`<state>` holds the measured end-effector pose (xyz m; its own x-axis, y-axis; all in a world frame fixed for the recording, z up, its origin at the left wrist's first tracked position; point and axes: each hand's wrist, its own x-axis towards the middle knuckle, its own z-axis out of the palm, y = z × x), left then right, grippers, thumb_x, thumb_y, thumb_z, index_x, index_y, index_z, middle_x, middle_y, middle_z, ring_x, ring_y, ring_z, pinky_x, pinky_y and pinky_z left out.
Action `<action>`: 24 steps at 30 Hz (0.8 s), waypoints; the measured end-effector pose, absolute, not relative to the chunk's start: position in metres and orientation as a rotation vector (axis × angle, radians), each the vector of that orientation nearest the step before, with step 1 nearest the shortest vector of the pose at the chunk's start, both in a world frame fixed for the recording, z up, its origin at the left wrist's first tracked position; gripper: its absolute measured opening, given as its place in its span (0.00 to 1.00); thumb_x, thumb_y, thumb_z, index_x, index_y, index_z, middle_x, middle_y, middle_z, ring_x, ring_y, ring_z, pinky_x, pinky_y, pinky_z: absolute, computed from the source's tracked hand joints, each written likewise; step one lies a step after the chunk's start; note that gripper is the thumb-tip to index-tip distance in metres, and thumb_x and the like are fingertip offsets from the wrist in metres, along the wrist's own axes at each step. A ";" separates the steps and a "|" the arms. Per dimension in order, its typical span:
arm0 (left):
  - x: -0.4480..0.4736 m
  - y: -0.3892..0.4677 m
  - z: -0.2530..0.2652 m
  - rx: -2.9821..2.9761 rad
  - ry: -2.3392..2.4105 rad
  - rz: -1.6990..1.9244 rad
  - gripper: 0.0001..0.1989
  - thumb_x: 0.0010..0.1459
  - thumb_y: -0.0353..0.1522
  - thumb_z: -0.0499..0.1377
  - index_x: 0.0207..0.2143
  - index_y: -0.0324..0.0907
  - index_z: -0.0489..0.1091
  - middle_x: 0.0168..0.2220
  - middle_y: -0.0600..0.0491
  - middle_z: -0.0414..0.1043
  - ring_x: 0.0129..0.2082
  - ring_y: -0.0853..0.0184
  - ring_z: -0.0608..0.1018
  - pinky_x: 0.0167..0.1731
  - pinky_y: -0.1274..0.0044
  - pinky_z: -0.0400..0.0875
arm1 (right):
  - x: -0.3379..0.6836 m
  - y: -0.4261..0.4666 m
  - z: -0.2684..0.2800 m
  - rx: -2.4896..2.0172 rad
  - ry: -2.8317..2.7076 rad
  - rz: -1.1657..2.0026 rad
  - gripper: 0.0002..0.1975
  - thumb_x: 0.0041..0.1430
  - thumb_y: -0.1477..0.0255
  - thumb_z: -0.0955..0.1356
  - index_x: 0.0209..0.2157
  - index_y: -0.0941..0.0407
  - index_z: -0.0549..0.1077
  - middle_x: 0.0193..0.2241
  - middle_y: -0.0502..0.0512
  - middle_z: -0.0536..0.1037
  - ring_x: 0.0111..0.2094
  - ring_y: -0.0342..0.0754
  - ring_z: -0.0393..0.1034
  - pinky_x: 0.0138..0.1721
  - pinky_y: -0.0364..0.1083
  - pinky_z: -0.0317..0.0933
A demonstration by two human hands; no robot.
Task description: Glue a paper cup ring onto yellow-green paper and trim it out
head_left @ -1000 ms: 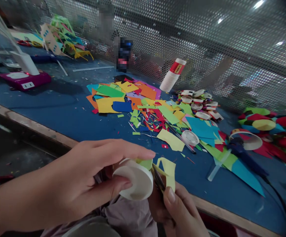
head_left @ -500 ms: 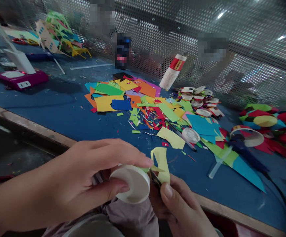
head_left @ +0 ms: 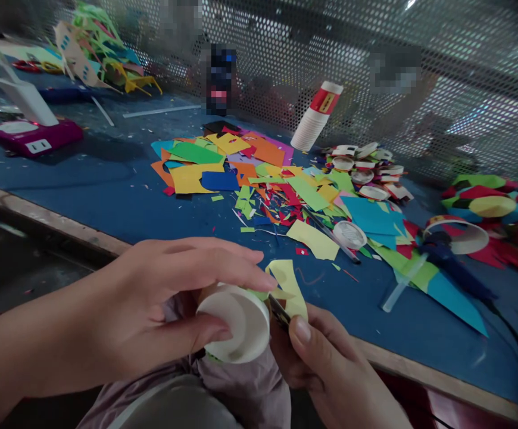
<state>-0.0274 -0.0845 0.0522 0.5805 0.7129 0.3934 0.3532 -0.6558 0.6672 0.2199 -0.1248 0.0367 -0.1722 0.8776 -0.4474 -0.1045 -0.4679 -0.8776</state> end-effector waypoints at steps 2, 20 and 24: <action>-0.027 -0.084 0.052 2.268 0.859 0.894 0.22 0.68 0.32 0.65 0.61 0.64 0.72 0.61 0.64 0.81 0.60 0.67 0.83 0.59 0.82 0.75 | 0.220 -0.124 0.036 -1.349 -0.936 1.747 0.34 0.46 0.38 0.80 0.30 0.56 0.77 0.20 0.42 0.57 0.23 0.39 0.43 0.25 0.44 0.36; -0.024 -0.087 0.045 1.822 0.922 0.919 0.24 0.69 0.37 0.67 0.64 0.68 0.69 0.41 0.62 0.82 0.31 0.72 0.84 0.29 0.88 0.79 | 0.224 -0.130 0.022 -1.306 -0.850 1.684 0.33 0.47 0.41 0.81 0.23 0.55 0.70 0.19 0.43 0.60 0.23 0.38 0.48 0.26 0.41 0.46; -0.009 -0.099 0.025 1.514 0.802 1.050 0.24 0.68 0.40 0.69 0.63 0.64 0.68 0.47 0.58 0.81 0.39 0.70 0.85 0.37 0.85 0.82 | 0.222 -0.136 0.015 -1.321 -0.831 1.616 0.31 0.46 0.41 0.81 0.28 0.55 0.77 0.19 0.47 0.69 0.22 0.41 0.60 0.26 0.42 0.55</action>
<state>-0.0094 -0.0990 0.0249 0.3838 0.9017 0.1992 -0.0446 -0.1974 0.9793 0.2221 -0.1363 0.0153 -0.0631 0.9147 -0.3993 -0.2077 -0.4033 -0.8912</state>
